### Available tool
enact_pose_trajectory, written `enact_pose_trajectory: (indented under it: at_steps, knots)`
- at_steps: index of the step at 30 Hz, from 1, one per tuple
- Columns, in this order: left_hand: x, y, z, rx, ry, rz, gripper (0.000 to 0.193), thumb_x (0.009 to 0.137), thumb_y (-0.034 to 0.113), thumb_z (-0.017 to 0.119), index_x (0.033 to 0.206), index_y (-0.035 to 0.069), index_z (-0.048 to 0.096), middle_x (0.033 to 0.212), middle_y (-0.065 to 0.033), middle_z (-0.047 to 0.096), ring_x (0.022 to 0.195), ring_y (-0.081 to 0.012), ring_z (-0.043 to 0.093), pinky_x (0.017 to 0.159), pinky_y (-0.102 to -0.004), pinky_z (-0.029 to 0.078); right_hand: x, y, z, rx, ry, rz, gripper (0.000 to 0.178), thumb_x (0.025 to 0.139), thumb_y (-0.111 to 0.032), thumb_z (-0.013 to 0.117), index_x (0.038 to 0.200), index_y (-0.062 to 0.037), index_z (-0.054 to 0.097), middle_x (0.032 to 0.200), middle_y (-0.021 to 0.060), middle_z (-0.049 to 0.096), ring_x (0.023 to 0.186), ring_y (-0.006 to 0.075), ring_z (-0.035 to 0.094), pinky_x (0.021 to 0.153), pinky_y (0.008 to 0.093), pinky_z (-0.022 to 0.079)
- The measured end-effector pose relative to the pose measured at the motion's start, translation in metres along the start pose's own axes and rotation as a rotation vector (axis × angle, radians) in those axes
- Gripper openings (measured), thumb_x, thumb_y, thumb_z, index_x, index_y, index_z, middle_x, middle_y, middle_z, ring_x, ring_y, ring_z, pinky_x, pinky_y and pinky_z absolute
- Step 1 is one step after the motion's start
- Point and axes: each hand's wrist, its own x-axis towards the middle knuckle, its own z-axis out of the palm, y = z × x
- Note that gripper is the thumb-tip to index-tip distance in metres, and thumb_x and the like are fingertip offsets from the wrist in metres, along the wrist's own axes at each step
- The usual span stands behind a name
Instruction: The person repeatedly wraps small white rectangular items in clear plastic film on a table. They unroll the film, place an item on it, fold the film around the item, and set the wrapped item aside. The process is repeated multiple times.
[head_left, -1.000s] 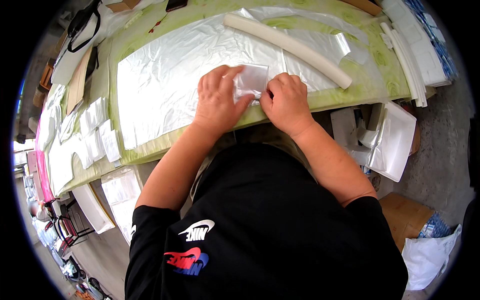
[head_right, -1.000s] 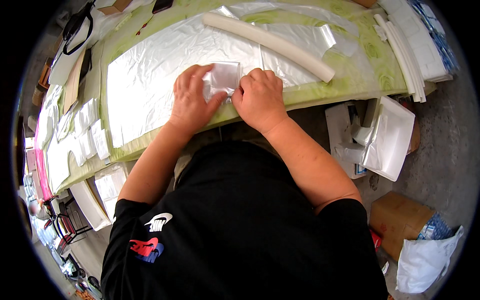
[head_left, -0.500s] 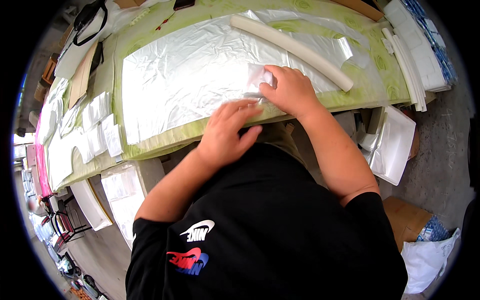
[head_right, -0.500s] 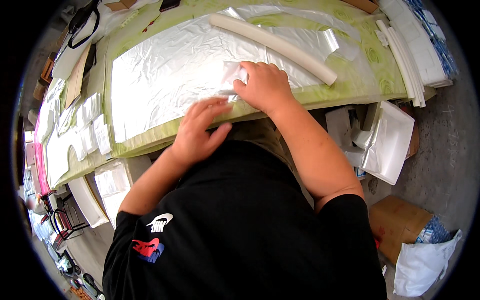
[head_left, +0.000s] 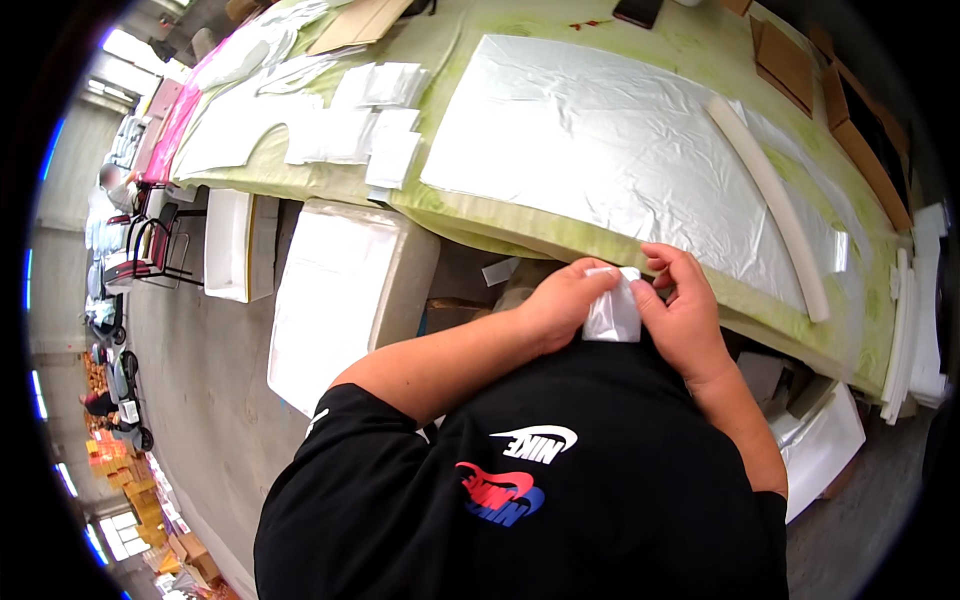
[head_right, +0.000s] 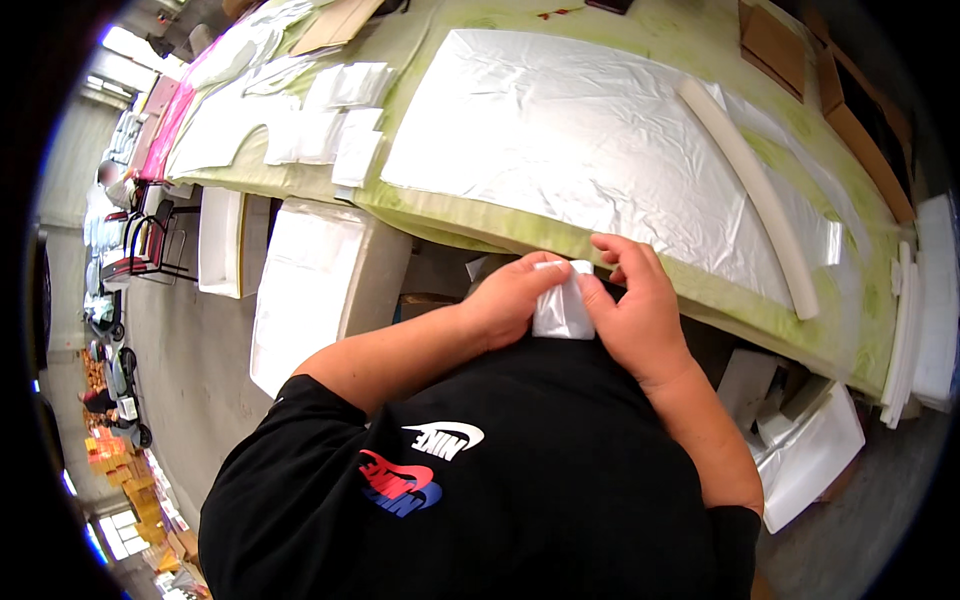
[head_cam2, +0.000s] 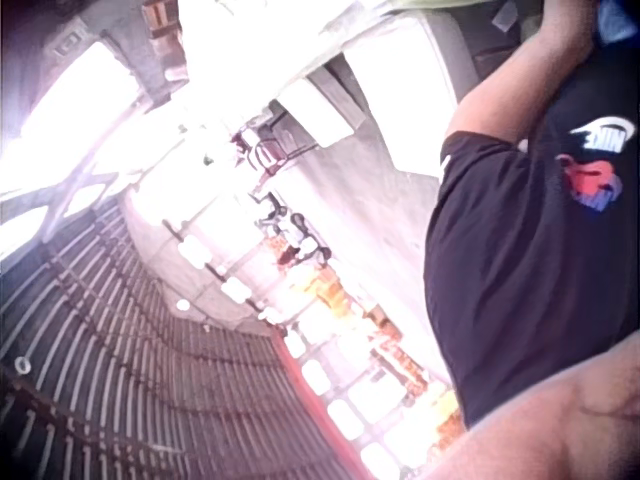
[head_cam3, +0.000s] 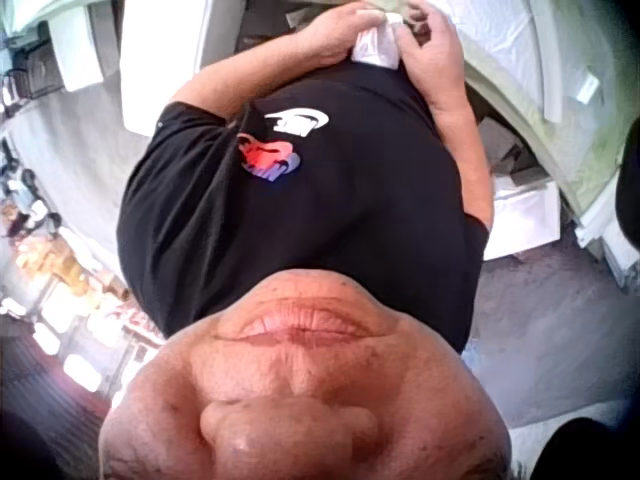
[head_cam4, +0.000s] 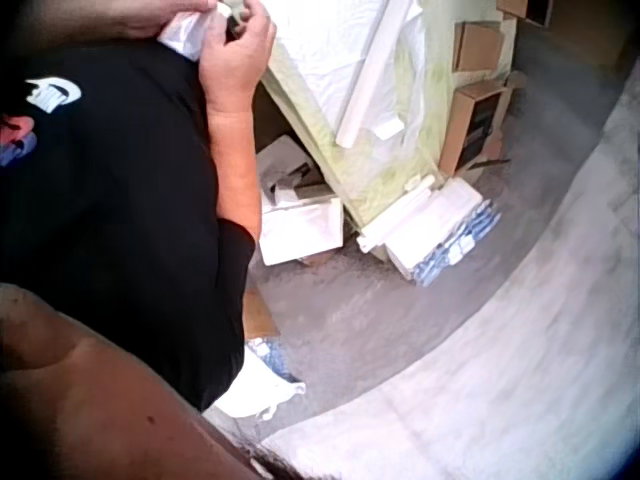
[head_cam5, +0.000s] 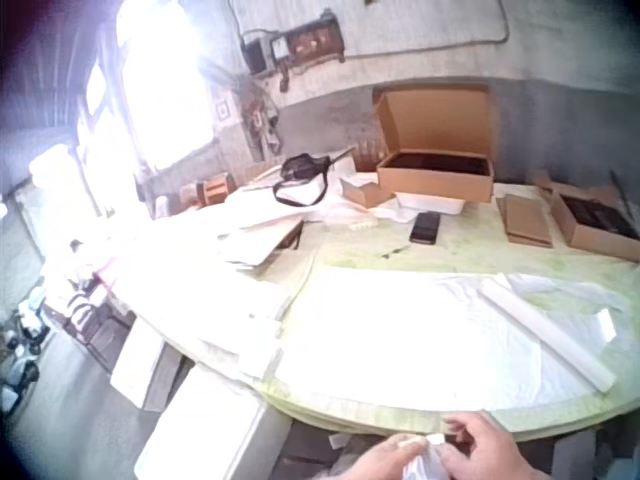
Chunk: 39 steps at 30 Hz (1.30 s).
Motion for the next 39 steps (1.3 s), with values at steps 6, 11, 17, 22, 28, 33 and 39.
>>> enact_pose_trajectory:
  at_steps: [6, 11, 17, 22, 28, 33, 39]
  knots:
    - [-0.026, 0.029, -0.001, -0.166, 0.098, 0.061, 0.029, 0.106, 0.021, 0.062, 0.129, 0.004, 0.059, 0.114, -0.0057, 0.065, 0.101, -0.0133, 0.062, 0.089, -0.0307, 0.053, 0.027, -0.011, 0.021, 0.366, -0.057, 0.079, 0.021, 0.095, -0.003, 0.068, 0.116, -0.0054, 0.063, 0.09, -0.0007, 0.061, 0.077, 0.0071, 0.055, 0.072, 0.0247, 0.049]
    - [-0.034, 0.059, -0.03, -0.002, 0.16, 0.215, 0.028, 0.103, 0.015, 0.066, 0.13, 0.006, 0.06, 0.105, -0.0046, 0.068, 0.092, -0.0137, 0.064, 0.082, -0.0294, 0.054, 0.038, -0.012, 0.034, 0.337, -0.053, -0.061, 0.021, 0.095, -0.003, 0.067, 0.116, -0.0045, 0.063, 0.092, 0.001, 0.063, 0.08, 0.0086, 0.058, 0.075, 0.025, 0.05]
    - [-0.022, 0.186, -0.116, 0.697, 0.402, 0.672, 0.026, 0.103, 0.014, 0.065, 0.129, 0.008, 0.065, 0.098, -0.0016, 0.067, 0.089, -0.0096, 0.061, 0.078, -0.026, 0.052, 0.037, 0.002, 0.037, 0.222, -0.006, -0.079, 0.017, 0.094, -0.002, 0.068, 0.111, -0.0029, 0.065, 0.093, 0.0048, 0.067, 0.08, 0.0126, 0.062, 0.076, 0.0271, 0.052]
    - [-0.031, 0.288, -0.181, 0.762, 0.672, 0.715, 0.029, 0.102, 0.017, 0.066, 0.13, 0.009, 0.068, 0.097, -0.0008, 0.068, 0.082, -0.0069, 0.059, 0.071, -0.0221, 0.048, 0.039, 0.012, 0.034, 0.075, -0.019, -0.214, 0.014, 0.091, 0.002, 0.067, 0.105, -0.0033, 0.066, 0.091, 0.0087, 0.066, 0.078, 0.0205, 0.064, 0.072, 0.0302, 0.052]
    - [-0.027, 0.352, -0.216, 0.883, 0.774, 0.574, 0.045, 0.1, 0.023, 0.071, 0.142, 0.011, 0.061, 0.108, -0.0053, 0.068, 0.086, -0.0085, 0.062, 0.073, -0.0253, 0.051, 0.049, 0.007, 0.038, -0.022, -0.023, -0.305, 0.015, 0.088, 0.004, 0.068, 0.101, -0.0039, 0.066, 0.087, 0.0102, 0.065, 0.073, 0.0251, 0.062, 0.067, 0.0335, 0.05]
    - [0.0, 0.38, -0.238, 0.938, 0.788, 0.521, 0.056, 0.097, 0.032, 0.074, 0.148, 0.018, 0.058, 0.128, -0.0124, 0.064, 0.104, -0.0153, 0.064, 0.087, -0.0278, 0.052, 0.049, 0.004, 0.038, -0.036, -0.021, -0.292, 0.015, 0.087, 0.004, 0.067, 0.1, -0.004, 0.065, 0.085, 0.0106, 0.065, 0.073, 0.0257, 0.062, 0.067, 0.0342, 0.05]
    - [0.034, 0.39, -0.282, 1.682, 1.318, 0.508, 0.073, 0.091, 0.049, 0.075, 0.155, 0.029, 0.047, 0.154, -0.0135, 0.05, 0.141, -0.0303, 0.049, 0.112, -0.0475, 0.042, 0.053, 0.003, 0.041, -0.054, -0.023, -0.338, 0.015, 0.087, 0.004, 0.067, 0.099, -0.0038, 0.066, 0.084, 0.0113, 0.065, 0.073, 0.0284, 0.062, 0.068, 0.0355, 0.05]
